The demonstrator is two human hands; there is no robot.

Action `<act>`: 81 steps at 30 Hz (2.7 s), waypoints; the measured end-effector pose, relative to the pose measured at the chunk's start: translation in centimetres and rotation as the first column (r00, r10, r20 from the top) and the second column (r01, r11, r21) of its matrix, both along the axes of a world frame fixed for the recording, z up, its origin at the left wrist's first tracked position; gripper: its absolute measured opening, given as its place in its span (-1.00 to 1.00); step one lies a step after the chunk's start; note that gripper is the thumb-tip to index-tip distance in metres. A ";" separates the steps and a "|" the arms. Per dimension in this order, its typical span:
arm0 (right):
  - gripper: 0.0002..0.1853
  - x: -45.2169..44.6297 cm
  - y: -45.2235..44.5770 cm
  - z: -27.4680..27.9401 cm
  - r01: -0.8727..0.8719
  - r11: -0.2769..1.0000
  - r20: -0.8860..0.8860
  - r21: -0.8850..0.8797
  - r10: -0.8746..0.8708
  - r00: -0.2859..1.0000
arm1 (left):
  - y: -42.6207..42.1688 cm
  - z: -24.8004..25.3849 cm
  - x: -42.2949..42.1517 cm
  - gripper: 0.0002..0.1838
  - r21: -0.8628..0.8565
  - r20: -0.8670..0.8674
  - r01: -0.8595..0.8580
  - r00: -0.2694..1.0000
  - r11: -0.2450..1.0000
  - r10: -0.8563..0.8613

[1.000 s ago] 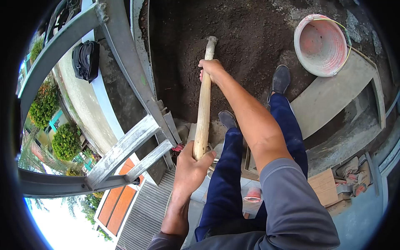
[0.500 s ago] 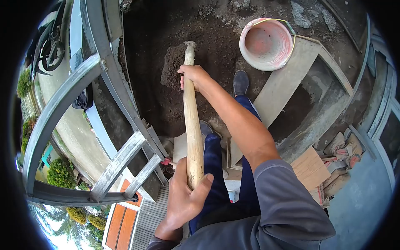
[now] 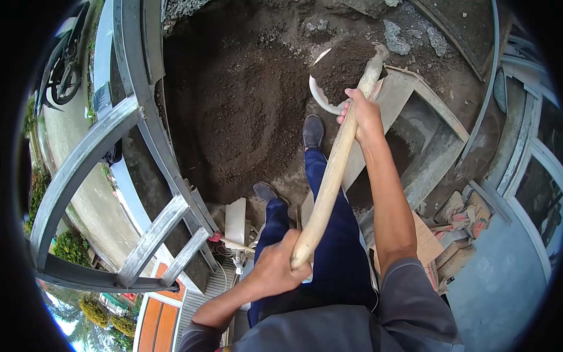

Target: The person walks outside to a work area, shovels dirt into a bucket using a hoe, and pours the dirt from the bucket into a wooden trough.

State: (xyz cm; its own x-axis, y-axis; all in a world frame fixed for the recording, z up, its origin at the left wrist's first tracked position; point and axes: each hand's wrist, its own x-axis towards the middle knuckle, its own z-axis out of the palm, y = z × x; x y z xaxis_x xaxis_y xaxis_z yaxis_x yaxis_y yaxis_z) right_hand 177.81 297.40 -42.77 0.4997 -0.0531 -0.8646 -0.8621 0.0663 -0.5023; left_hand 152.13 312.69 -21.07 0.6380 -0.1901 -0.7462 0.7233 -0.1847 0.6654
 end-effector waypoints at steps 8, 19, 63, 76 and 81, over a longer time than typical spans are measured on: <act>-0.70 -5.1 -1.0 -11.9 -0.013 0.965 0.217 -0.262 0.072 0.974 | -7.3 -32.5 -11.9 -0.54 0.343 -0.163 0.013 0.986 0.939 0.046; -0.81 1.9 7.8 -4.2 -0.270 0.958 0.324 -0.099 0.288 0.901 | -5.0 -23.8 -5.4 -0.56 0.082 0.094 -0.289 0.955 0.954 0.281; -0.76 -6.0 7.2 -3.2 -0.007 0.922 -0.360 0.387 0.159 0.919 | 1.8 8.6 2.8 -0.33 -0.075 -0.133 -0.153 0.981 0.985 0.142; -0.68 -7.1 0.1 -11.0 0.056 0.994 0.192 -0.099 -0.036 0.981 | -3.5 -28.1 -10.8 -0.60 0.451 -0.326 0.053 0.939 0.891 0.109; -0.77 -4.9 1.3 -8.5 -0.064 0.987 0.374 -0.148 0.116 0.920 | -5.8 -31.6 -10.0 -0.69 0.481 -0.128 -0.107 0.973 0.870 0.190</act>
